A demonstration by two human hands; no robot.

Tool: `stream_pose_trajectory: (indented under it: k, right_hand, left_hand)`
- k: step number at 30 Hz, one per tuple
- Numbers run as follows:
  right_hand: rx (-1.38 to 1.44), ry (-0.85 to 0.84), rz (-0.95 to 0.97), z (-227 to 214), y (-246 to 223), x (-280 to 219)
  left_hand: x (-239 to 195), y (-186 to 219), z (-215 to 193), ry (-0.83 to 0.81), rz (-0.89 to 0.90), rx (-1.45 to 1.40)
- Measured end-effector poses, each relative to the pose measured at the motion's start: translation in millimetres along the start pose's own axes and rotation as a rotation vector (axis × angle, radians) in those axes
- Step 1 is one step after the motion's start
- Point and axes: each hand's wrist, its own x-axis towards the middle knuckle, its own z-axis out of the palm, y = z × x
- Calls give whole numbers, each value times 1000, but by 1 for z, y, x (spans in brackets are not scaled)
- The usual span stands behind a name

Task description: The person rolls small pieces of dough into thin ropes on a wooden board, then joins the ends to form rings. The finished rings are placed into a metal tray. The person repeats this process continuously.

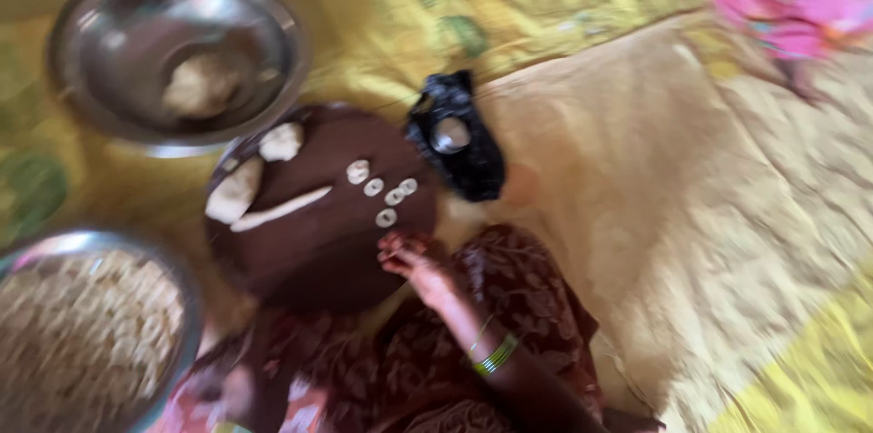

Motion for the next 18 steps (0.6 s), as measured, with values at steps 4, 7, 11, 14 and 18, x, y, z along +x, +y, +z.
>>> stream_pose_trajectory:
  k: [4,7,11,14,18]
  right_hand:
    - [-111,-78,-160,14,-3,-3]
    - [-53,-20,-40,21,-3,-5]
    - [-89,43,24,24,-7,-5]
    - [-98,8,32,23,-9,-7]
    - [-193,-5,12,25,0,-2]
  left_hand:
    - [47,58,50,-57,-26,38]
    - [57,103,94,-124,7,45]
    - [83,123,109,-187,64,51]
    - [97,116,101,-204,67,64]
    - [100,91,75,-177,7,83]
